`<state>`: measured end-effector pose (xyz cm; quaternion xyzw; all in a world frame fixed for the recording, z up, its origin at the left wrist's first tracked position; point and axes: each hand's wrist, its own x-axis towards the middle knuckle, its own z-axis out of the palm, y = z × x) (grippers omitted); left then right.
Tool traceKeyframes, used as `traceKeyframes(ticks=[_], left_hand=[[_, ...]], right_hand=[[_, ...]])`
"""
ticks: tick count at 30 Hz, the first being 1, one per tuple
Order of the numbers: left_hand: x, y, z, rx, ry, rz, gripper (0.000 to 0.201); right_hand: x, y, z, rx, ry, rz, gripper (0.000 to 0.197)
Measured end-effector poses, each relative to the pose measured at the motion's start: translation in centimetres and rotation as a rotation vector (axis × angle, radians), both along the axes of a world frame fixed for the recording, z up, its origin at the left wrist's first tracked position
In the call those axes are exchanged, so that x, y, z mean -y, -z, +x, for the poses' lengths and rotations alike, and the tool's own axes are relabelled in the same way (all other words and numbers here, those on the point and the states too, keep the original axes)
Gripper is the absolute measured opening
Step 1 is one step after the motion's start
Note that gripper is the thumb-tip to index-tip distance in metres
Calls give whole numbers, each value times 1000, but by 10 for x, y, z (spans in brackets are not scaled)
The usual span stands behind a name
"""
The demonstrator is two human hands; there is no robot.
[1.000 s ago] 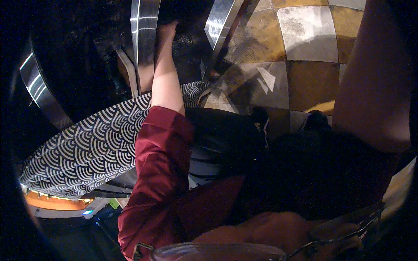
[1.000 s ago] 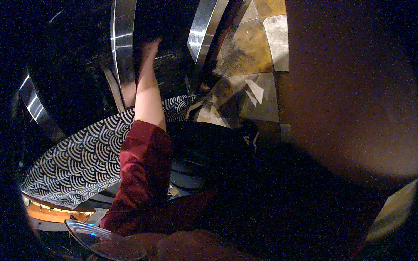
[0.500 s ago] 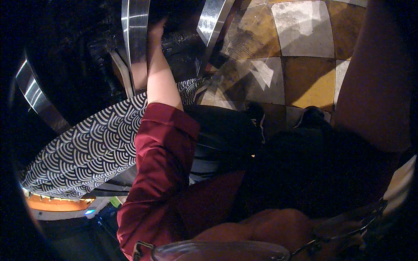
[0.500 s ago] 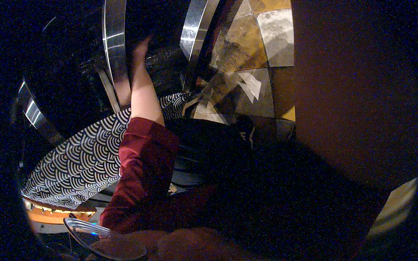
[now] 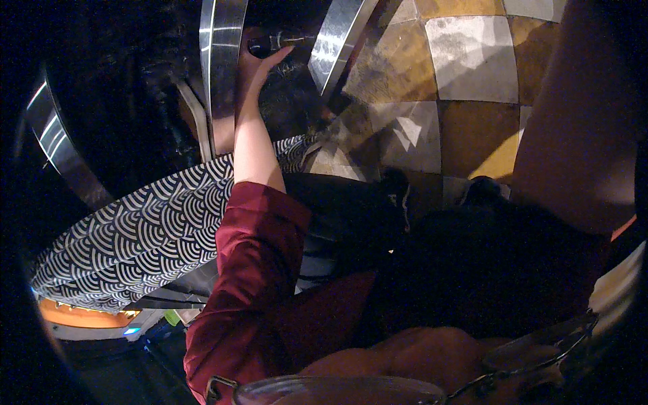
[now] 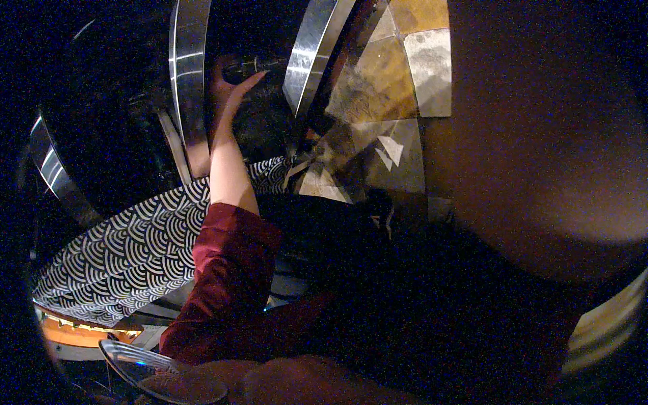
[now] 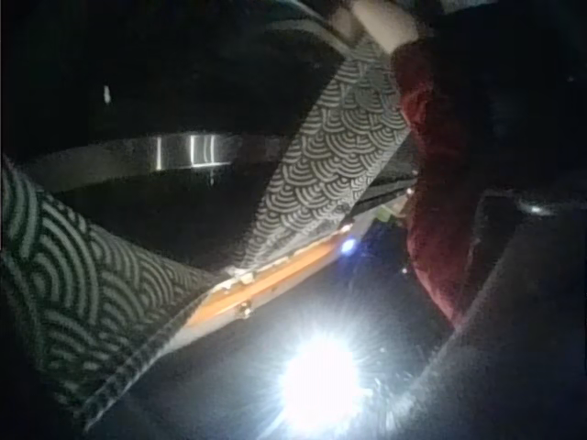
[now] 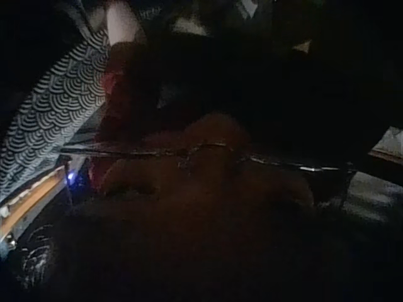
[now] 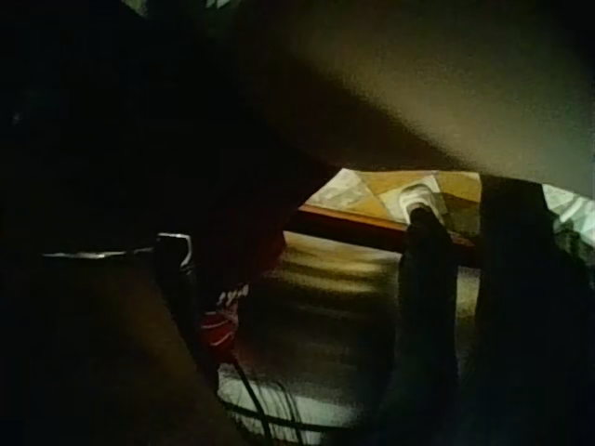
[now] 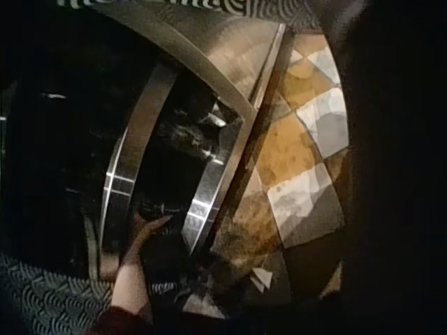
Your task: The person washes a glass, adds ice and a green garnish, and pours a liquid into it. They repeat this process for a second glass, using a scoop for ice and a kettle for the liquid.
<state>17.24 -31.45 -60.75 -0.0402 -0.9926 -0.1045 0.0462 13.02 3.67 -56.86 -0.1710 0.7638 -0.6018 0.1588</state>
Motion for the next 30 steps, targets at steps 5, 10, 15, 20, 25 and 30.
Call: traceKeyframes(ticks=[5,10,15,20,25,30], left_hand=[[-13,-3,5,-10,292,-118,71],[-11,3,8,-32,370,-136,71],[-57,19,43,-189,-99,-35,93],[-82,79,60,-669,-261,241,86],[-100,84,55,-590,-477,685,88],[-93,104,36,-655,-500,813,79]], right_hand=[[0,-3,-1,15,-34,4,40],[1,-7,-2,35,-71,14,41],[-1,-13,-4,63,-112,13,41],[3,-15,-10,98,-158,19,41],[12,-17,-14,151,-216,33,41],[38,6,-13,198,-323,43,46]])
